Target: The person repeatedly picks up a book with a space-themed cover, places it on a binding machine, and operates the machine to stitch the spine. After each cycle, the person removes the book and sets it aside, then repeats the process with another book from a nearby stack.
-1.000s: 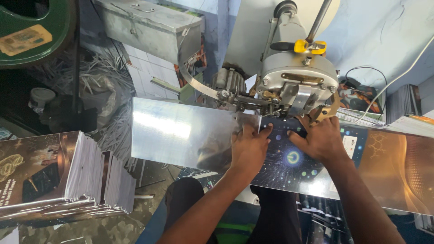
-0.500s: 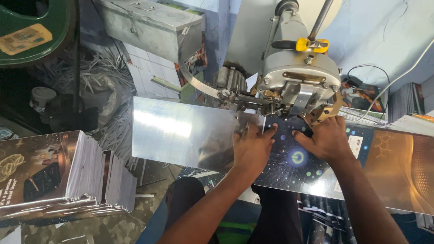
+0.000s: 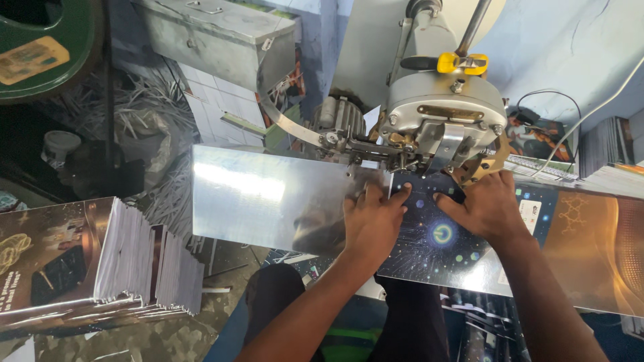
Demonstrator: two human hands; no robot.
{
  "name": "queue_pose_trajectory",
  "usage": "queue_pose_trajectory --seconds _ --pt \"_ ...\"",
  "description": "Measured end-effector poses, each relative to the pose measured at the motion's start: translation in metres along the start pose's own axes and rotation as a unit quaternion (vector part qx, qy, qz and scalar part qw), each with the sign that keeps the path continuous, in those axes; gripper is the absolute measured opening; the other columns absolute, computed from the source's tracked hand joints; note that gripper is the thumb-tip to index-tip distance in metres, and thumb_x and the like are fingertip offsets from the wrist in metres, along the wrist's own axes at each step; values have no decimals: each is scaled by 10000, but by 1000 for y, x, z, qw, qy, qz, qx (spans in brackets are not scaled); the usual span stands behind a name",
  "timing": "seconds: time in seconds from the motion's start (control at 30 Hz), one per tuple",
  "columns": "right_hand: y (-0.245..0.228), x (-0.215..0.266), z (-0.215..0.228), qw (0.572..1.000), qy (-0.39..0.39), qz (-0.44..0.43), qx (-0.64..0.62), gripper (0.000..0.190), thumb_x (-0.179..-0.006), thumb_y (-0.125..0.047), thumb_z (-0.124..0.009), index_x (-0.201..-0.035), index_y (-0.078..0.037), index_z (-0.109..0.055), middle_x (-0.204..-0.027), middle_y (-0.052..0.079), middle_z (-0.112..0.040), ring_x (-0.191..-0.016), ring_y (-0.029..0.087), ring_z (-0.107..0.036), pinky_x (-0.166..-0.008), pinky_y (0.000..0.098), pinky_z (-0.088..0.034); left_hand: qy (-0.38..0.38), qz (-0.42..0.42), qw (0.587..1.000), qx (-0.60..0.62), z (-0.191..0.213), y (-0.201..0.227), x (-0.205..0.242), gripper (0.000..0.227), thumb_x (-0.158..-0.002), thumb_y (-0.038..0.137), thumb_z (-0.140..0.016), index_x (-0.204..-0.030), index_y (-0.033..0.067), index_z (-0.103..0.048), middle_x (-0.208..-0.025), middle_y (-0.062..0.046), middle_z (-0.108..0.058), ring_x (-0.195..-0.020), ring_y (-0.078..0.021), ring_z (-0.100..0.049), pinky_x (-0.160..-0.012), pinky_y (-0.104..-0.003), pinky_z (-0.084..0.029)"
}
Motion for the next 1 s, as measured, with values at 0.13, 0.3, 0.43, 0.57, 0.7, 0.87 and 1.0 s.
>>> queue_pose_trajectory --seconds 0.13,0.3,0.43,0.57,0.7,0.87,1.0 --pt "2 0 -3 1000 -7 -6 7 569 -782 -507 -691 -1190 -112 -721 -1191 164 -681 -1184 362 -587 -1061 520 -362 -11 5 1000 -1 -1 -1 -1 414 -879 289 -752 -1290 327 -706 -999 -61 -567 -938 -247 -626 -849 -474 -405" --pt "7 1 -7 1000 -13 -14 21 572 -775 -515 -695 -1182 -114 -724 -1199 178 -674 -1195 373 -578 -1054 526 -362 -13 10 1000 11 0 -2 0 407 -889 298 -746 -1293 328 -707 -998 -56 -570 -935 -239 -622 -836 -465 -406" --pt "1 1 0 1000 5 3 -9 589 -792 -509 -683 -1214 -99 -712 -1212 192 -669 -1207 393 -569 -1050 537 -357 -9 12 1000 11 3 -1 0 404 -895 304 -743 -1296 332 -712 -990 -63 -568 -904 -240 -615 -826 -467 -407" --pt "2 -4 1 999 -36 -31 26 595 -794 -534 -701 -1202 -101 -714 -1166 198 -684 -1163 387 -608 -1033 530 -400 -18 20 1000 8 1 -2 0 414 -883 320 -749 -1295 330 -707 -988 -61 -570 -898 -240 -615 -821 -473 -407" --pt "33 -3 -19 970 -201 -132 -37 611 -785 -557 -724 -1251 -163 -721 -1099 161 -763 -1110 331 -710 -1041 429 -509 -13 12 1000 5 -1 -3 1 424 -882 330 -746 -1304 337 -700 -978 -55 -568 -909 -238 -612 -836 -476 -411" --pt "99 7 -31 926 -315 -182 -104 832 -626 -469 -949 -1341 -165 -652 -1271 116 -724 -1202 283 -684 -1061 401 -500 14 -27 1000 -7 0 -1 3 432 -898 335 -728 -1328 329 -684 -987 -47 -572 -940 -237 -615 -872 -482 -413" --pt "141 16 -37 907 -385 -152 -78 1200 -501 -239 -1023 -1547 -250 -436 -1372 128 -629 -1269 293 -615 -1083 421 -469 -3 -37 999 -10 -2 -3 5 436 -920 336 -714 -1354 327 -671 -997 -55 -579 -900 -247 -617 -823 -470 -405"
Point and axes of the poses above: each hand's wrist, its own x-axis away from the middle knuckle, its own z-axis out of the back of the hand, y = z × x, the point moved 9 cm from there along -x, towards the middle knuckle
